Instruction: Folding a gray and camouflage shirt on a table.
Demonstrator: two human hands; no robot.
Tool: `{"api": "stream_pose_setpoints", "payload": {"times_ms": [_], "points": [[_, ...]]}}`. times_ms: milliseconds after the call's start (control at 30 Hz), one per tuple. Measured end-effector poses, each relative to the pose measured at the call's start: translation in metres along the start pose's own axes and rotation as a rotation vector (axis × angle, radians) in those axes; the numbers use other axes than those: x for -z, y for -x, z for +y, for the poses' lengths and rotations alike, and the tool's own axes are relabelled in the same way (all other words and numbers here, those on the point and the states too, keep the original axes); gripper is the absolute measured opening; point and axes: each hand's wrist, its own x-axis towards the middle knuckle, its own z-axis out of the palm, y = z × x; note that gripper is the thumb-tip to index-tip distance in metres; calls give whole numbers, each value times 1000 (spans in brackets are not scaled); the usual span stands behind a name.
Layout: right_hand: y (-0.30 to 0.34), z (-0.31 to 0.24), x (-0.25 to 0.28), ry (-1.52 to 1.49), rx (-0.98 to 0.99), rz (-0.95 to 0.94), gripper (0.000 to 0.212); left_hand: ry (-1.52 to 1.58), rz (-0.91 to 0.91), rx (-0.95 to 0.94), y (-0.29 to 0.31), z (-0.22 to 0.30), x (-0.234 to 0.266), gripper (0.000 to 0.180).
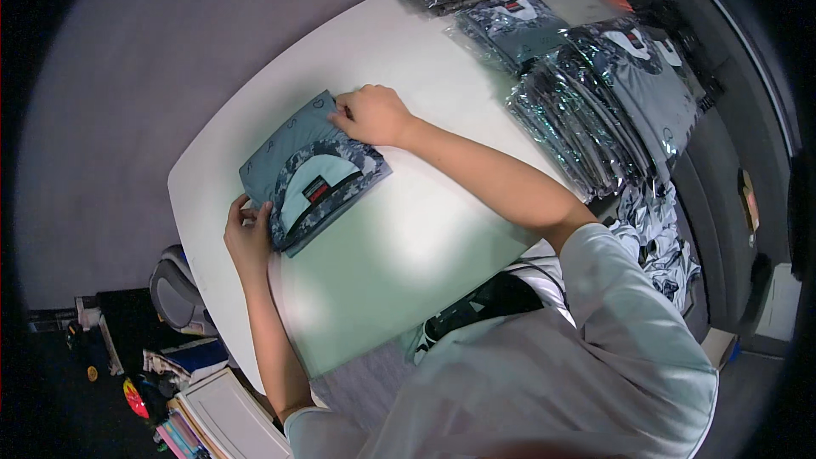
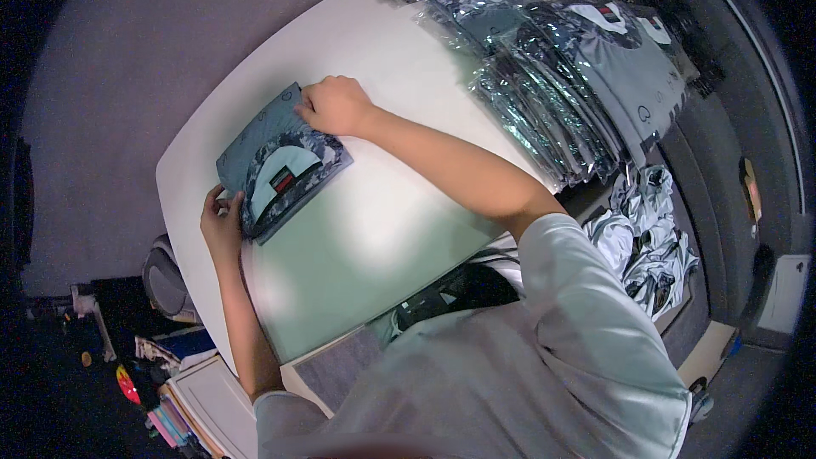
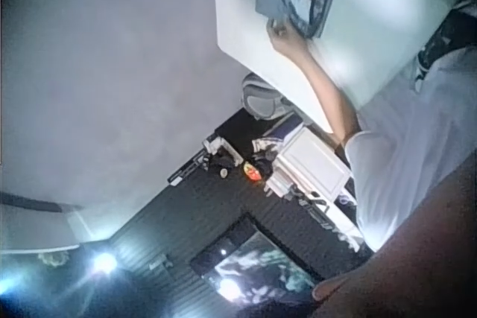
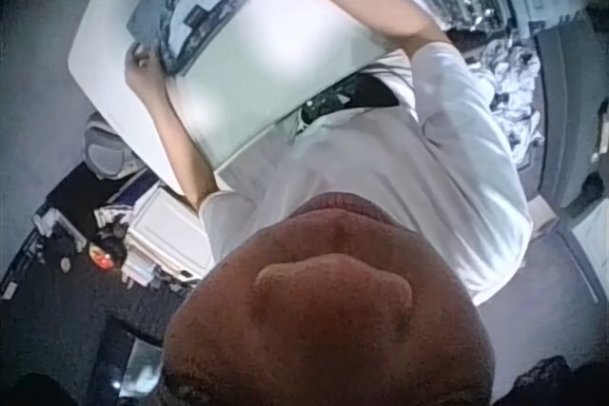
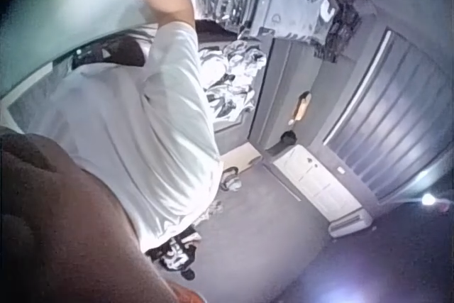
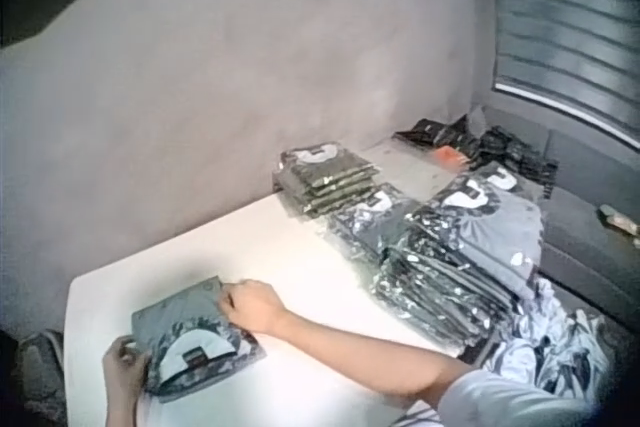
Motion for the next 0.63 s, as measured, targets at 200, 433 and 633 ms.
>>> {"api": "stream_pose_setpoints", "payload": {"times_ms": [200,433,633], "points": [[4,-8,18,-144,-112,-43,39,-178,-65,79,8,27,14,60],[27,-24,7,118,470,82,68,-297,-325,-221,16,27,15,83],[61,-31,19,417,217,-453,97,-483,-489,-204,17,15,19,94]]}}
